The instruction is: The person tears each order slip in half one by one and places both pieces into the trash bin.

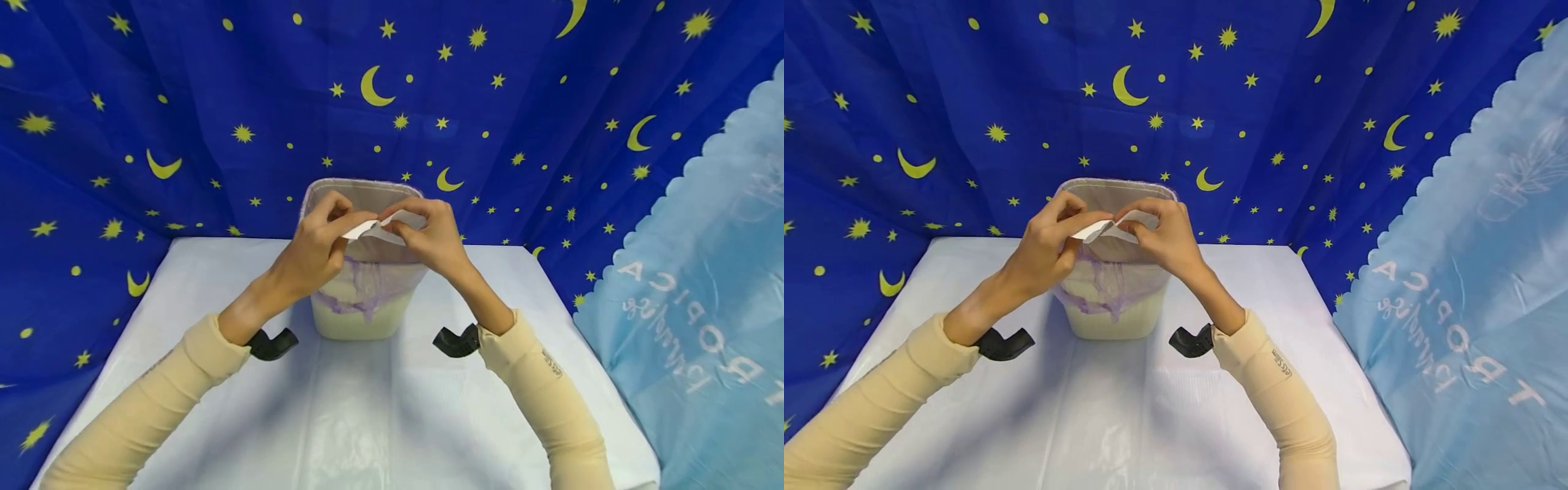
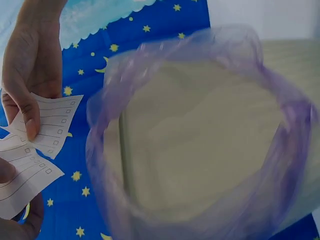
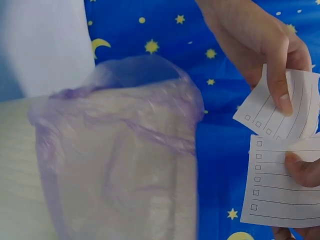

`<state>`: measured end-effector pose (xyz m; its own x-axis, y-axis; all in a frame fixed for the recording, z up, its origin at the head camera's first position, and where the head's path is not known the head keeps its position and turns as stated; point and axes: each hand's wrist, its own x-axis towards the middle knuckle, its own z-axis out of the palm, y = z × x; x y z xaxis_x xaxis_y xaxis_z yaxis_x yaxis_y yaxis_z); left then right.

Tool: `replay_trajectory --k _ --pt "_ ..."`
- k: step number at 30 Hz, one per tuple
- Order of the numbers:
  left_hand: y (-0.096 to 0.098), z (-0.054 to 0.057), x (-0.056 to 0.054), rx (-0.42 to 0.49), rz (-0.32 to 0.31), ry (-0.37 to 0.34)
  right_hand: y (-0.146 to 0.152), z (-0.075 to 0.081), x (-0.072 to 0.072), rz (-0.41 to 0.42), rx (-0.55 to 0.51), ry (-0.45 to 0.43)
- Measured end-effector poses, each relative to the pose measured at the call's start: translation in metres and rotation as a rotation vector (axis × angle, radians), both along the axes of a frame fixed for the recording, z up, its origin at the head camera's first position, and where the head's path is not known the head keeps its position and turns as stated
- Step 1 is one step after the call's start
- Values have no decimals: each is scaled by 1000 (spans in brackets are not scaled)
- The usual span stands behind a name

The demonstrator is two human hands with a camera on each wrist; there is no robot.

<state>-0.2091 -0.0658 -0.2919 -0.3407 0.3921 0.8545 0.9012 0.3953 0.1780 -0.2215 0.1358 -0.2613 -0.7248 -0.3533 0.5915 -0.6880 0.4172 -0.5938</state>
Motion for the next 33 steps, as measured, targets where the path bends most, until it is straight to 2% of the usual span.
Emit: replay_trajectory --k 9,14,18,22,27,33 --pt "-7 15 -20 -80 56 -103 1 15 -19 -48 92 -43" --pt "-7 29 -30 -154 126 -187 2 23 -32 -96 166 -73" --pt "-6 40 -42 -231 210 -263 1 25 -40 -135 206 -114" --pt "-5 48 -53 -306 285 -324 -1 24 -48 -146 219 -92" --pt "-7 53 -65 -358 352 -408 -5 25 -59 -161 250 -73" --pt "-12 52 -76 -447 410 -498 -4 25 -70 -221 292 -139"
